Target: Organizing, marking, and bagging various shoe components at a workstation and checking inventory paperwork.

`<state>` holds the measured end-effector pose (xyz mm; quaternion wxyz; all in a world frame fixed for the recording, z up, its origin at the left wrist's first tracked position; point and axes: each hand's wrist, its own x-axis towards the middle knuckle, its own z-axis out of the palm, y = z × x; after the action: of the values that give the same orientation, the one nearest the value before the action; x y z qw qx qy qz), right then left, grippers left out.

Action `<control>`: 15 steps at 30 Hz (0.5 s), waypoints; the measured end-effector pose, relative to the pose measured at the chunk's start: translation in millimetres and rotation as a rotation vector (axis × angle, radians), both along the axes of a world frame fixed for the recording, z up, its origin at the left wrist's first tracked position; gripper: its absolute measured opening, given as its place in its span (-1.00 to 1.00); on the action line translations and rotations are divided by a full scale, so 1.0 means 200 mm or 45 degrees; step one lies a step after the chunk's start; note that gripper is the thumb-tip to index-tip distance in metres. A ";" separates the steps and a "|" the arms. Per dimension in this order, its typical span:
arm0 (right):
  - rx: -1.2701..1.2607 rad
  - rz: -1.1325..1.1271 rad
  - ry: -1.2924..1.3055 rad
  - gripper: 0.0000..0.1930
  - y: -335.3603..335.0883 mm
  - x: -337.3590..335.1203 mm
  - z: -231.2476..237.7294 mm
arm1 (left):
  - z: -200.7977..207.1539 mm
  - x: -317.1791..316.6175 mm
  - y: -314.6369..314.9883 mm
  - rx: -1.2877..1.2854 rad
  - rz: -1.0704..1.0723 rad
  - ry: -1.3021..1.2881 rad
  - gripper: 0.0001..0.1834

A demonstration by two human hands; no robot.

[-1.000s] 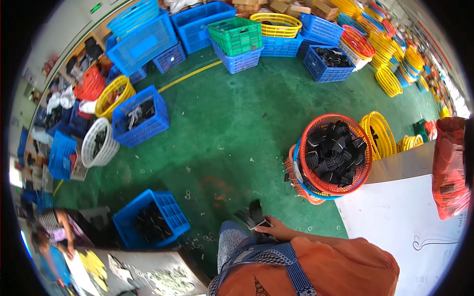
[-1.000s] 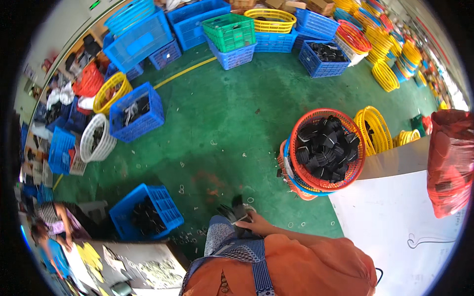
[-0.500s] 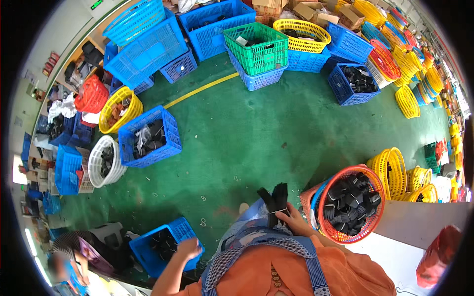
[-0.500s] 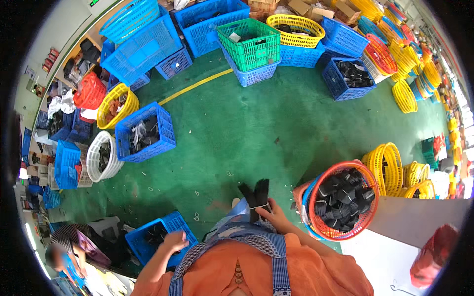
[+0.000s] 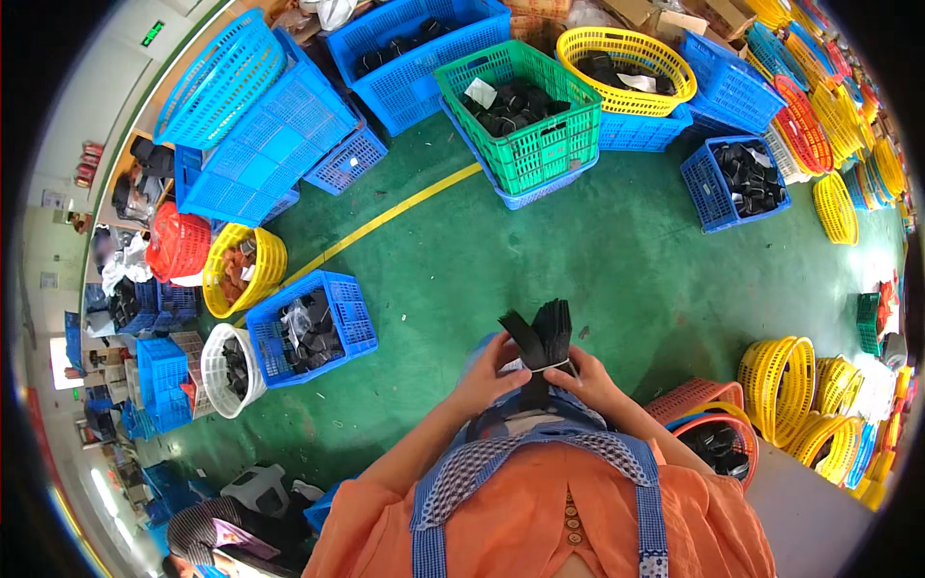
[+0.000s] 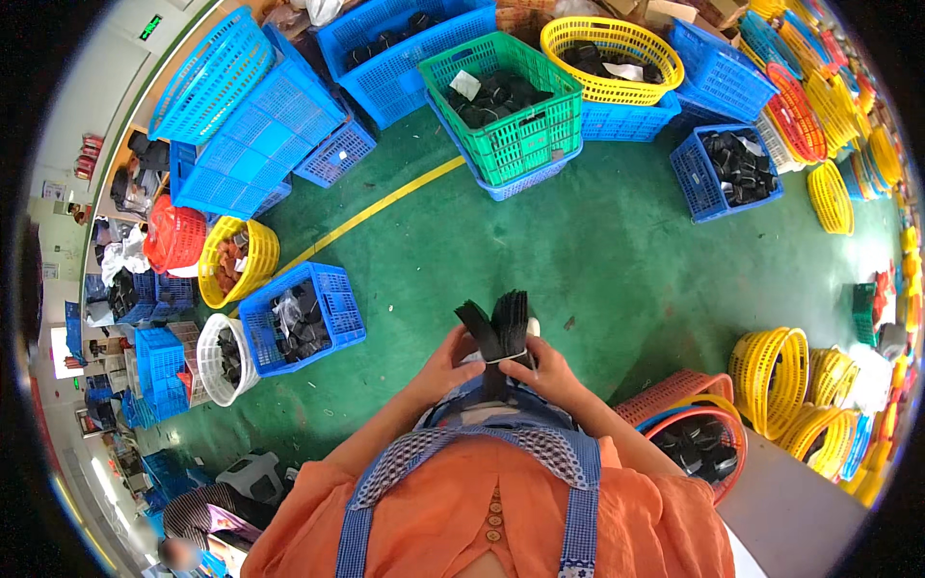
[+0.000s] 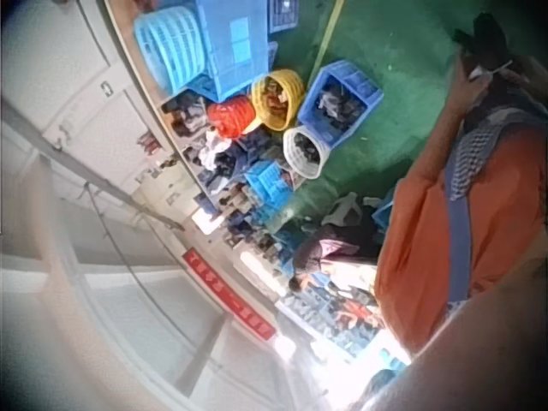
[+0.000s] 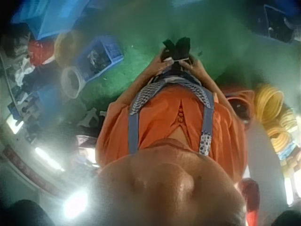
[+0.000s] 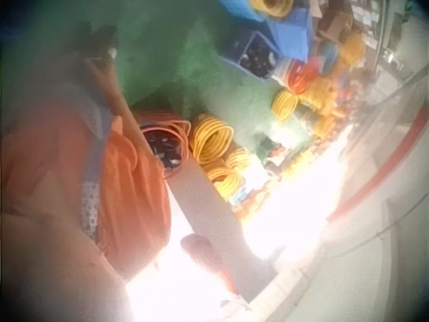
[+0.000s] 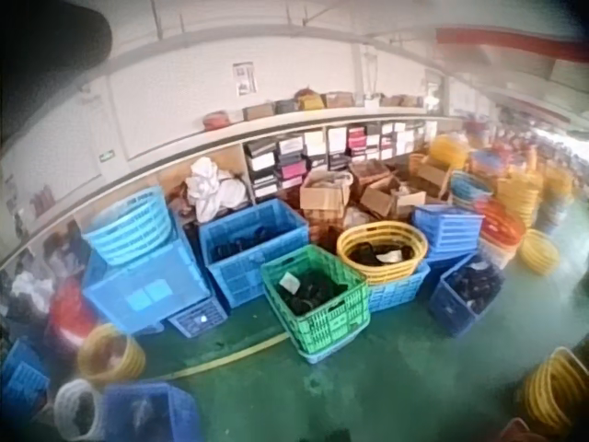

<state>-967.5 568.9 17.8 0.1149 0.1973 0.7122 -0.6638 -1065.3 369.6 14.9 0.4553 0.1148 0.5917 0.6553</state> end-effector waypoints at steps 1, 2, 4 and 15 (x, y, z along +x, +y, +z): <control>0.056 0.043 -0.052 -0.45 0.01 -0.09 0.02 | 0.02 -0.09 0.05 0.018 0.030 -0.085 -0.23; 0.111 0.080 -0.105 -0.46 0.02 -0.17 0.04 | 0.05 -0.19 0.10 0.035 0.056 -0.172 -0.24; 0.128 0.098 -0.143 -0.45 0.06 -0.35 0.12 | 0.04 -0.39 0.16 0.032 0.086 -0.236 -0.19; -0.009 -0.668 -0.310 -0.61 0.11 -0.68 0.08 | -0.10 -1.60 0.39 -0.226 0.042 -0.463 -0.33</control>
<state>-1102.6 591.8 33.7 0.0245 0.4526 0.6155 -0.6448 -1385.9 448.5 -5.4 0.5522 -0.0556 0.5571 0.6178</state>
